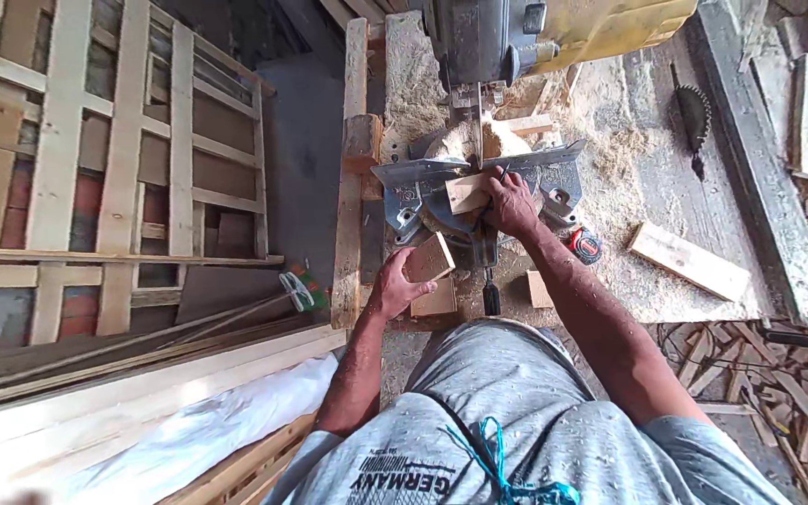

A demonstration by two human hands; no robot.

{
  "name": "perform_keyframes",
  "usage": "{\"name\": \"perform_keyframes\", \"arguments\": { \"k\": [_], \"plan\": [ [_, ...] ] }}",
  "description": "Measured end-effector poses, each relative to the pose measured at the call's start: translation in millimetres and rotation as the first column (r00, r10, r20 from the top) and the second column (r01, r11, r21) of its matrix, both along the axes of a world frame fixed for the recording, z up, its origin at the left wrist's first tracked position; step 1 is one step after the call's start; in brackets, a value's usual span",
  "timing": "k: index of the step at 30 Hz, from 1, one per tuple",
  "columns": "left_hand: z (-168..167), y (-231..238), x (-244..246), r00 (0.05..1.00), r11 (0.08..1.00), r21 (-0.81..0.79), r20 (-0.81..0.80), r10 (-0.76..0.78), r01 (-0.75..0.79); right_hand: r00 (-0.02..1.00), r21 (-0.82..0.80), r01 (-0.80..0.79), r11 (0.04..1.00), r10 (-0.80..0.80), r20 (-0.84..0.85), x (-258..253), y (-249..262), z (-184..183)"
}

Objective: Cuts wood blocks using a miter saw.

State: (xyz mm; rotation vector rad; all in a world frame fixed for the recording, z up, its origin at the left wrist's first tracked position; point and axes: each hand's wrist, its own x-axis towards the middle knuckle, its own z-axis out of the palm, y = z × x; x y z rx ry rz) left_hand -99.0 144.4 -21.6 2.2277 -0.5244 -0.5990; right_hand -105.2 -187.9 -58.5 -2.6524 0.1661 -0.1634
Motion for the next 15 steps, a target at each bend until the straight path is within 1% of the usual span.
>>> {"name": "perform_keyframes", "arguments": {
  "k": [4,6,12,15],
  "plan": [
    [-10.4,5.1,-2.1,0.997,0.985,-0.158,-0.055,0.053,-0.062,0.999,0.029,-0.051,0.998,0.051,-0.008,-1.7,-6.3,5.6],
    [-12.0,10.1,-3.6,0.993,0.972,-0.213,-0.084,0.082,-0.098,0.998,0.042,-0.062,0.997,0.062,-0.013,-0.7,-9.8,5.8],
    [-12.5,24.1,-9.1,0.981,0.951,-0.256,-0.137,0.14,-0.172,0.99,-0.032,-0.138,0.99,0.138,-0.002,2.4,-15.0,0.5],
    [-17.1,25.9,-13.4,0.976,0.942,-0.266,-0.134,0.173,-0.203,0.993,-0.007,-0.116,0.993,0.116,0.012,1.1,-10.5,3.6]
  ]
}}
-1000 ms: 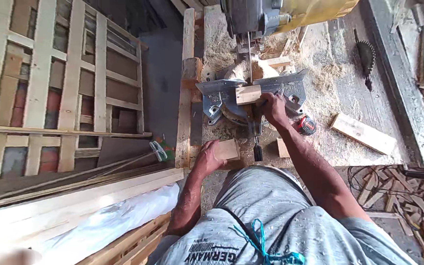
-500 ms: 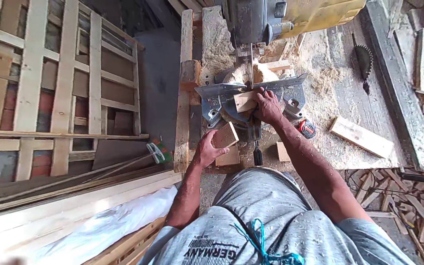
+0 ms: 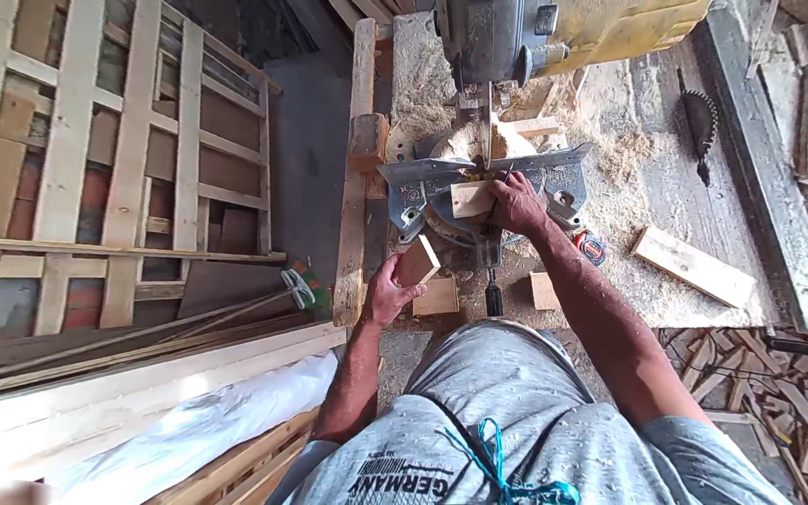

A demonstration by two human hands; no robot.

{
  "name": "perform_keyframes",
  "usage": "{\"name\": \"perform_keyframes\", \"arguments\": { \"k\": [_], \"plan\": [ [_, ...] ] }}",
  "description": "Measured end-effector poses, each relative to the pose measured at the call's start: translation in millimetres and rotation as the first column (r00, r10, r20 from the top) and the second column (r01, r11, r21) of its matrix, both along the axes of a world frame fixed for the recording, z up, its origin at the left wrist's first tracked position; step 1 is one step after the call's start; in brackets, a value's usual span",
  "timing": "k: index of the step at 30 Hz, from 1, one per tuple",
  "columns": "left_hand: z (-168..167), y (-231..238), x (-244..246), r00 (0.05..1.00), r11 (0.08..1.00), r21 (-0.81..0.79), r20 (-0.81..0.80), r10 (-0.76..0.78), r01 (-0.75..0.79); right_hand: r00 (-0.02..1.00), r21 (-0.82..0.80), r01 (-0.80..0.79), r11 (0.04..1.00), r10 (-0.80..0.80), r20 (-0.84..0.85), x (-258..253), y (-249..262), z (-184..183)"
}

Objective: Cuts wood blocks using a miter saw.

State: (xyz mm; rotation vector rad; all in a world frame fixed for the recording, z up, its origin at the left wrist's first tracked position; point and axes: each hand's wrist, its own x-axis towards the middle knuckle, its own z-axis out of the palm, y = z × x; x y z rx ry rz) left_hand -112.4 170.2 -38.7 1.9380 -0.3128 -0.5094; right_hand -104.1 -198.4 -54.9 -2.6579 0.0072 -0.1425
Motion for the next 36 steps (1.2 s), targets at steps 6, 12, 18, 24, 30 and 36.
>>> {"name": "perform_keyframes", "arguments": {
  "k": [6,12,18,24,30,36],
  "plan": [
    [11.9,6.7,-2.4,0.995,0.992,-0.094,0.035,0.09,-0.086,0.906,0.428,-0.256,0.867,0.37,-0.207,-92.1,75.7,38.4],
    [22.5,-5.1,13.1,0.983,0.997,-0.067,0.175,0.049,-0.038,0.993,0.495,0.115,0.861,-0.101,-0.057,-80.2,40.2,10.2],
    [32.0,-97.7,59.3,0.944,0.959,0.265,0.281,-0.175,0.099,0.973,0.252,0.213,0.944,-0.228,0.029,-7.7,19.4,-6.2],
    [24.4,-163.1,96.6,0.938,0.882,0.452,0.233,-0.258,0.13,0.959,0.308,0.213,0.927,-0.259,0.114,-15.8,15.6,-14.9],
    [14.2,-173.4,94.6,0.975,0.915,0.394,0.22,-0.002,-0.087,0.961,0.277,0.27,0.922,-0.278,-0.013,-13.1,13.2,-8.3],
    [0.9,-170.9,85.5,0.985,0.944,0.285,0.084,0.149,-0.167,0.942,0.25,0.294,0.923,-0.323,0.086,-10.6,18.7,-21.7]
  ]
}}
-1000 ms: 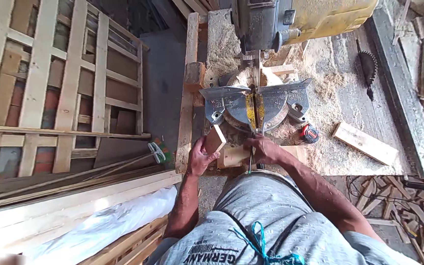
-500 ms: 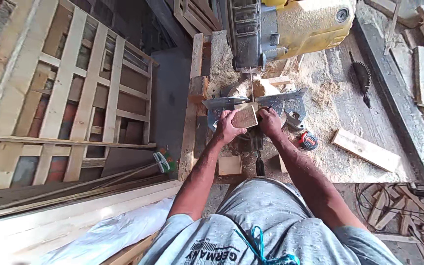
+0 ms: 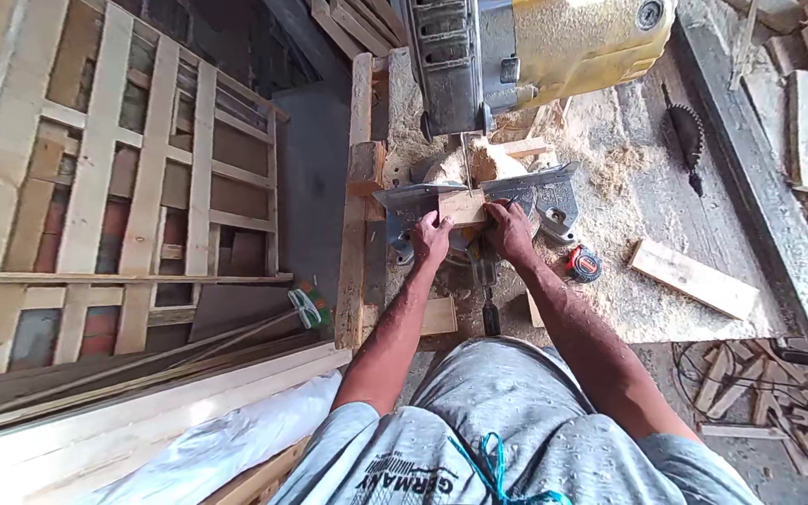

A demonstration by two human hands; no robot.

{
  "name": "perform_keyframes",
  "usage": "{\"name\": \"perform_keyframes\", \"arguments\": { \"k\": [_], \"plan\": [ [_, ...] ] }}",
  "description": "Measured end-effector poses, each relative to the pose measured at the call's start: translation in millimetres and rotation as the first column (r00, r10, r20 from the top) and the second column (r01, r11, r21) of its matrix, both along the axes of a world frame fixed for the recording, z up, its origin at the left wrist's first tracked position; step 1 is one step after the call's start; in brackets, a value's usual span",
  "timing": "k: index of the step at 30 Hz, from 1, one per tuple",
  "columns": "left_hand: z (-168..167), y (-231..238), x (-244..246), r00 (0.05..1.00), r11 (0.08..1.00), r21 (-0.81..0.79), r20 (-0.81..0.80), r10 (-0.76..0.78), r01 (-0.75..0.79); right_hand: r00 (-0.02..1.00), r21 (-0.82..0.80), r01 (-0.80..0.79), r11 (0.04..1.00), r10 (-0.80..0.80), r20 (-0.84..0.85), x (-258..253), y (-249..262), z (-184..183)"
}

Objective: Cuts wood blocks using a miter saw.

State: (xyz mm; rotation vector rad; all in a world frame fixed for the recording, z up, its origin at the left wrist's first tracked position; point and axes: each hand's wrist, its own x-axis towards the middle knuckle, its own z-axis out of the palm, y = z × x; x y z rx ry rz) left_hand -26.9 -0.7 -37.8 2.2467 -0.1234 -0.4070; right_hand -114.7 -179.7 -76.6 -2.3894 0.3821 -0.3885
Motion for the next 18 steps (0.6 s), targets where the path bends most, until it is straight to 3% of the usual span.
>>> {"name": "perform_keyframes", "arguments": {
  "k": [6,9,12,18],
  "plan": [
    [-2.2,-6.6,-6.5,0.997,0.998,0.0,0.035,0.07,-0.07,1.0,-0.001,-0.015,1.0,0.015,-0.004,0.2,-0.8,-0.9],
    [-4.0,0.2,-6.7,0.999,1.0,-0.02,0.033,-0.022,0.023,1.0,-0.019,-0.005,1.0,0.005,-0.003,-0.5,-0.3,-1.5],
    [-0.5,8.8,-2.8,0.988,0.987,0.087,0.052,-0.143,0.138,0.999,-0.012,-0.037,0.999,0.037,-0.025,-0.3,-1.6,1.6],
    [-4.6,16.5,2.0,0.961,0.963,0.207,0.178,-0.211,0.173,0.995,-0.001,-0.079,0.997,0.079,-0.055,1.2,-6.4,2.6]
  ]
}}
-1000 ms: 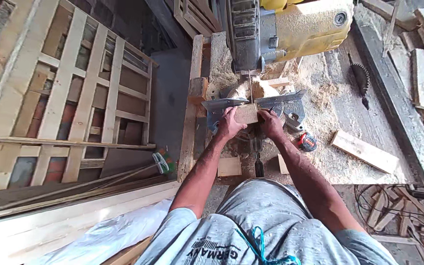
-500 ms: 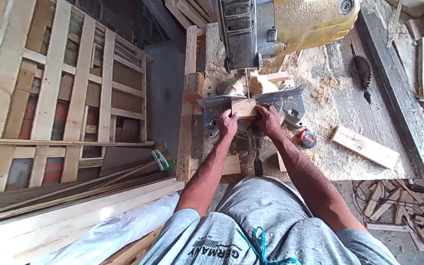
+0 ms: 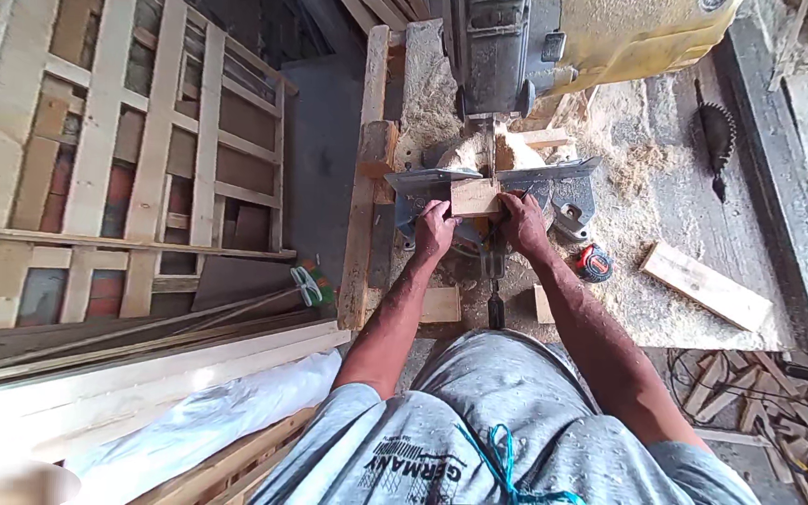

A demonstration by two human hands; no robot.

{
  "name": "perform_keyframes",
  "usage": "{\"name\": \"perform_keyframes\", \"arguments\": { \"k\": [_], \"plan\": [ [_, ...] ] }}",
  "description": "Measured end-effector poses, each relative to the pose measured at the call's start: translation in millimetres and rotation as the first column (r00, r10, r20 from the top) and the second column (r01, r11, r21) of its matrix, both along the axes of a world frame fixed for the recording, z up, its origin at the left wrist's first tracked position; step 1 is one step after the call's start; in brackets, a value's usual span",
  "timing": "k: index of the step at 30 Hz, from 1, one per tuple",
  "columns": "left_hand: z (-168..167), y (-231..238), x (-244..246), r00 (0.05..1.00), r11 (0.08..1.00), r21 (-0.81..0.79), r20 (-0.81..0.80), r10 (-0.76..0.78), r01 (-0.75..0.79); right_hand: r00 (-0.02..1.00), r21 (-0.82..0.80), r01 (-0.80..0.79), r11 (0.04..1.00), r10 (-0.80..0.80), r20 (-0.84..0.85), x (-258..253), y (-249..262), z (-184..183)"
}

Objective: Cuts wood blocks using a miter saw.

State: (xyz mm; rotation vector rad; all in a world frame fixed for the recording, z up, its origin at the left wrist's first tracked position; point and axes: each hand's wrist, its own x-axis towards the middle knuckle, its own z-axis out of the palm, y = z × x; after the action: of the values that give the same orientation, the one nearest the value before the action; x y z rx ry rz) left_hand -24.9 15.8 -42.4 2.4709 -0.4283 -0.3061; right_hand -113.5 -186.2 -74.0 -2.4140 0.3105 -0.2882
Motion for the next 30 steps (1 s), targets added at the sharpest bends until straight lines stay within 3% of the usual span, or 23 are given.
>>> {"name": "perform_keyframes", "arguments": {
  "k": [10,14,17,22,30],
  "plan": [
    [-8.1,7.9,-0.9,0.994,1.0,0.005,0.106,0.012,-0.013,0.992,-0.011,-0.007,1.0,0.005,-0.13,11.3,14.5,11.3],
    [3.6,9.5,3.7,1.0,1.0,0.028,-0.006,-0.006,0.007,0.996,0.0,-0.001,1.0,0.001,-0.088,12.8,14.8,2.8],
    [10.0,4.4,8.9,0.99,0.998,-0.043,-0.14,0.028,-0.034,0.999,0.001,-0.006,1.0,0.006,-0.053,10.7,13.1,1.9],
    [10.5,-14.9,13.6,0.972,0.978,-0.075,-0.148,0.183,-0.195,0.999,0.004,-0.019,1.0,0.019,-0.029,10.5,11.2,4.7],
    [14.7,-18.7,8.6,0.969,0.979,-0.06,-0.161,0.185,-0.197,0.999,0.046,0.003,0.999,-0.002,-0.035,10.9,10.0,3.3]
  ]
}}
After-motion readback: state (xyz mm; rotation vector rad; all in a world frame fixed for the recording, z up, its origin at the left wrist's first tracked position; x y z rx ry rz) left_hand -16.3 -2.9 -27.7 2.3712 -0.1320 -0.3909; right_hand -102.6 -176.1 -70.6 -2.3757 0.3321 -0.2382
